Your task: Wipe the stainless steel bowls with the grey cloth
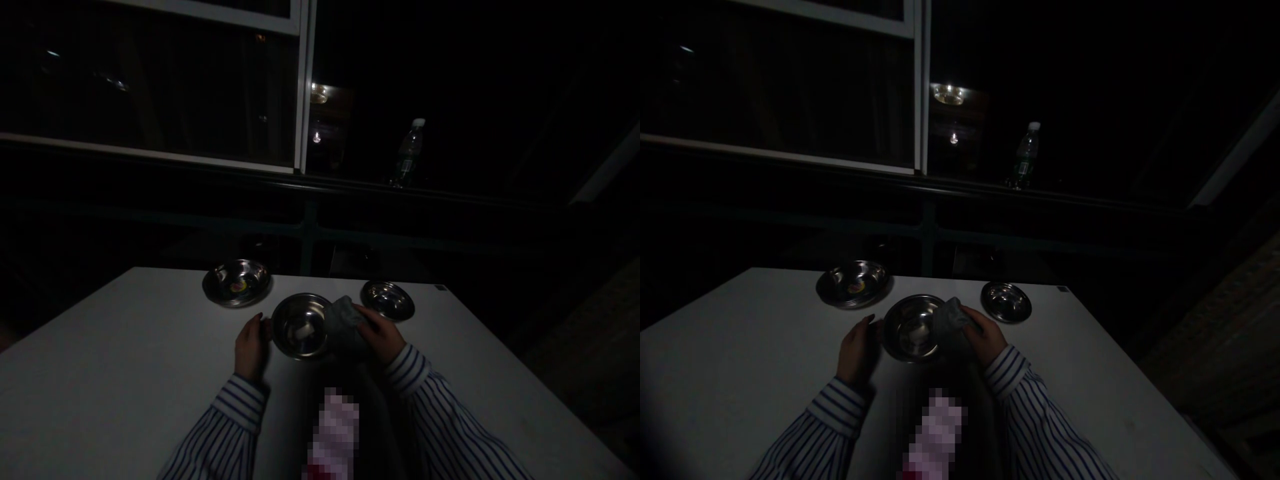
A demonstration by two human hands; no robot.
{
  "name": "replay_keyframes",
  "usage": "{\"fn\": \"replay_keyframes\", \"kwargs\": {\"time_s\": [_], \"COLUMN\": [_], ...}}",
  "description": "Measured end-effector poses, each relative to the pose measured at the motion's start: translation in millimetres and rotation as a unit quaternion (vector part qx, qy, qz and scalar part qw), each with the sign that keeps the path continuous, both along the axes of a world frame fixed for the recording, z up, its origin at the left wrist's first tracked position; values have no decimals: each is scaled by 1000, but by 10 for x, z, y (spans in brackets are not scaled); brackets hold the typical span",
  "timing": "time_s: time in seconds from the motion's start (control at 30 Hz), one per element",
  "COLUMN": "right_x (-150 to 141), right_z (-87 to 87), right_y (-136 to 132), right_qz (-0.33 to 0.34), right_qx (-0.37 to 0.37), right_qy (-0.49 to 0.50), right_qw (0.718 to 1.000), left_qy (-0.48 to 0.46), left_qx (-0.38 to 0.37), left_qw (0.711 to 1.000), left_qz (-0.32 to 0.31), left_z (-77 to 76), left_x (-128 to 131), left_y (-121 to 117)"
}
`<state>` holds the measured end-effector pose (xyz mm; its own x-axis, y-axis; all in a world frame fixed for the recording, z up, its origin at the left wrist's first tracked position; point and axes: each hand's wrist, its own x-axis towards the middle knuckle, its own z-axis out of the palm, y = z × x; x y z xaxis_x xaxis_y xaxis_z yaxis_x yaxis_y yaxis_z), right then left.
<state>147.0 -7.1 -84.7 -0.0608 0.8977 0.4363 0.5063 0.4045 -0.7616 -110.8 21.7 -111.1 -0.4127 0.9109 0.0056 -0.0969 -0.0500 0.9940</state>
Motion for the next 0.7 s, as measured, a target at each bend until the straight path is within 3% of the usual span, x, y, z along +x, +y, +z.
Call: {"fn": "replay_keyframes", "kwargs": {"time_s": [0.13, 0.2, 0.4, 0.5, 0.7], "right_x": [130, 175, 135, 82, 117], "right_z": [-36, -40, 60, 158, 303], "right_y": [-17, -21, 46, 105, 194], "right_qz": [-28, -36, -21, 10, 48], "right_qx": [-2, 0, 29, 61, 81], "right_qy": [31, 36, 20, -1, -30], "right_qw": [999, 999, 999, 998, 995], "left_qy": [80, 98, 97, 36, -78], "left_qx": [6, 21, 72, 84, 65], "left_qw": [996, 994, 975, 956, 943], "left_qz": [46, 30, -184, -280, -316], "left_z": [51, 125, 498, 611, 666], "left_x": [-37, 38, 723, 1063, 1280], "left_y": [-90, -138, -212, -168, 51]}}
